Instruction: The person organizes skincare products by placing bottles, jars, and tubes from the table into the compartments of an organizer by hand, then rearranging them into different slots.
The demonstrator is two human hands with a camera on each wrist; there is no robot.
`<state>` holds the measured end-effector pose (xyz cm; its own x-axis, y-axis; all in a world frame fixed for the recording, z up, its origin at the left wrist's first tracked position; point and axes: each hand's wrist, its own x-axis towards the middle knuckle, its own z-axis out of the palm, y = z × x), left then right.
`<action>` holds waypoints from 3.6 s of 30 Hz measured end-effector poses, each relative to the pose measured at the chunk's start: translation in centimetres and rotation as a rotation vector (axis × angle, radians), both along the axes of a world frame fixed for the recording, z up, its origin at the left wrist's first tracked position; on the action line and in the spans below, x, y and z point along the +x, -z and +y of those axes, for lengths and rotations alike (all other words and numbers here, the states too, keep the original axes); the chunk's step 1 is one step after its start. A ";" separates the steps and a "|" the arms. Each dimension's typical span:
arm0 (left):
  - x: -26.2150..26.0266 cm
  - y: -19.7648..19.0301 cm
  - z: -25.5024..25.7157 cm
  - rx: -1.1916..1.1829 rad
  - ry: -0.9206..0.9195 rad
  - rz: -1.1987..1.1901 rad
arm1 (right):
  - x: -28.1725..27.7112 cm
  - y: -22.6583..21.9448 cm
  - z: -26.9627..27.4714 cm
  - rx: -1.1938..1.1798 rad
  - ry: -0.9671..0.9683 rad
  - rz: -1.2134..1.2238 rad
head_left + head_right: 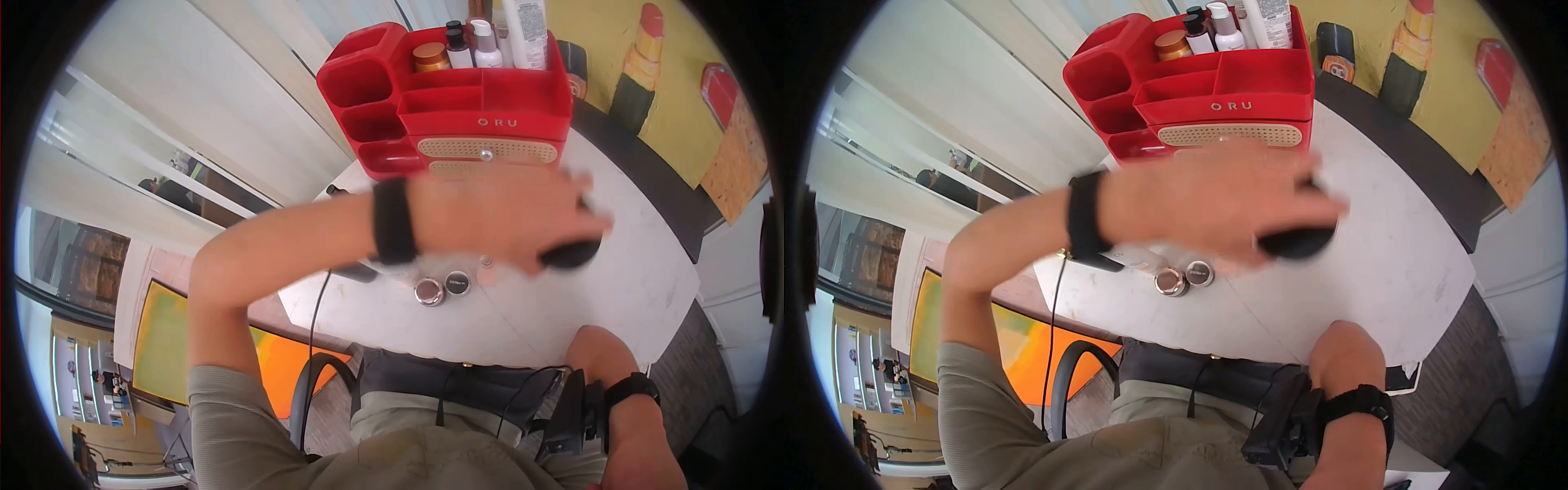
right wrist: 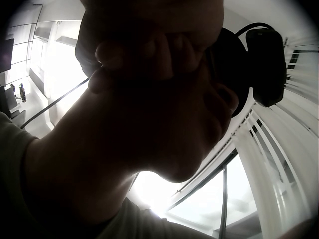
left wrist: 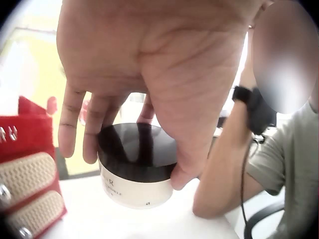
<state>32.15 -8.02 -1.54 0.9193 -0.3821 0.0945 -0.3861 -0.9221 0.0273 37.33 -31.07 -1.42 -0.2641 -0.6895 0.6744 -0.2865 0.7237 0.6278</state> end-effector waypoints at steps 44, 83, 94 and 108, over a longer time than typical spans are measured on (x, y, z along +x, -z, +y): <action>-1.7 -5.8 9.6 -0.163 -0.256 -0.365 | -1.9 -8.6 -0.1 0.839 -0.272 -0.545; -23.3 -4.9 5.4 -0.589 0.695 -0.271 | -1.7 -2.3 12.3 -0.967 1.088 0.064; -27.9 -2.2 7.7 -0.400 0.876 -0.448 | -3.9 4.8 11.1 -1.696 1.907 -0.035; -28.1 -1.6 8.1 -0.310 0.900 -0.459 | -2.1 4.8 9.7 -1.877 1.750 0.091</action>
<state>4.06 0.07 0.11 0.1606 -0.8045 0.5718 -0.9571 -0.2686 -0.1091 35.24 -21.33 -6.24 0.3708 0.9255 0.0772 0.7797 -0.2650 -0.5673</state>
